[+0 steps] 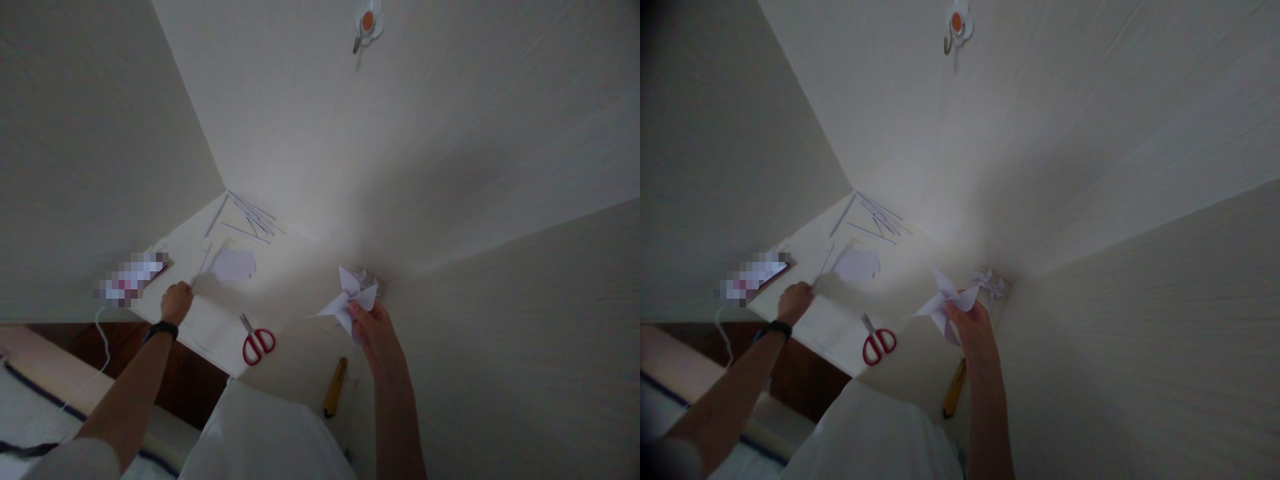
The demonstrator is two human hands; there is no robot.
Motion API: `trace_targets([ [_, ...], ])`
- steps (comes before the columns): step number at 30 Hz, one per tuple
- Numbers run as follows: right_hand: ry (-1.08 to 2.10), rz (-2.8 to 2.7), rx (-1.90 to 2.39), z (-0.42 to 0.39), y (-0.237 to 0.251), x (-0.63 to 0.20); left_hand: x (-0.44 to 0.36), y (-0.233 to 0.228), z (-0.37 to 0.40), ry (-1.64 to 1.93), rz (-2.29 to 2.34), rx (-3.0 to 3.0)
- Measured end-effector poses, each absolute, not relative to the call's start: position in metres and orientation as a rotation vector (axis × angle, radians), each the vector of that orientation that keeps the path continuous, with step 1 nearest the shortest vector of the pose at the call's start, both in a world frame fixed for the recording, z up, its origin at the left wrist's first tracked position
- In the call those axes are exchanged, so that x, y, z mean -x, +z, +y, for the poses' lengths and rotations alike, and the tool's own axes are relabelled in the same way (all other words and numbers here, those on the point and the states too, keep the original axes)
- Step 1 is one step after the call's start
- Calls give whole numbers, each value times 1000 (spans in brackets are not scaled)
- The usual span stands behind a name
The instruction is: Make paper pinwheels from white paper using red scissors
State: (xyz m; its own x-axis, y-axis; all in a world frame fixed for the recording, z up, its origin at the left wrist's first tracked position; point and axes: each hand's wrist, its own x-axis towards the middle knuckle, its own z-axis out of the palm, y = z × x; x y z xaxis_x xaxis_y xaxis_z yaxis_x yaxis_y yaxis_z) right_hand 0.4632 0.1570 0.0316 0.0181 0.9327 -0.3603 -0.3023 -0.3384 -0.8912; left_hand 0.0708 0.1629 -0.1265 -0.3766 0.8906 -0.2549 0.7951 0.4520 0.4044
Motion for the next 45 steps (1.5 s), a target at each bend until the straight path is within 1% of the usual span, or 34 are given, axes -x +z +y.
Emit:
trace_targets([
  [3,1568,-752,1210,158,30,-463,-94,-127,159,409,2191,-1377],
  [6,1614,-772,1117,157,35,-461,-147,-116,141,564,1954,-1430],
  [9,1647,-785,978,155,51,-459,-212,-87,115,715,1689,-1496],
  [12,1639,-787,832,153,69,-459,-262,-46,94,835,1508,-1534],
  [16,1599,-796,701,153,82,-461,-294,0,83,953,1297,-1595],
  [19,1585,-823,649,151,88,-461,-302,16,78,987,1191,-1629],
  [23,1566,-870,652,146,97,-460,-304,17,68,1006,1141,-1639],
  [29,1525,-941,794,140,107,-457,-304,9,56,1059,1173,-1624],
  [45,1365,-861,970,143,93,-463,-301,16,54,1037,1137,-1587],
])
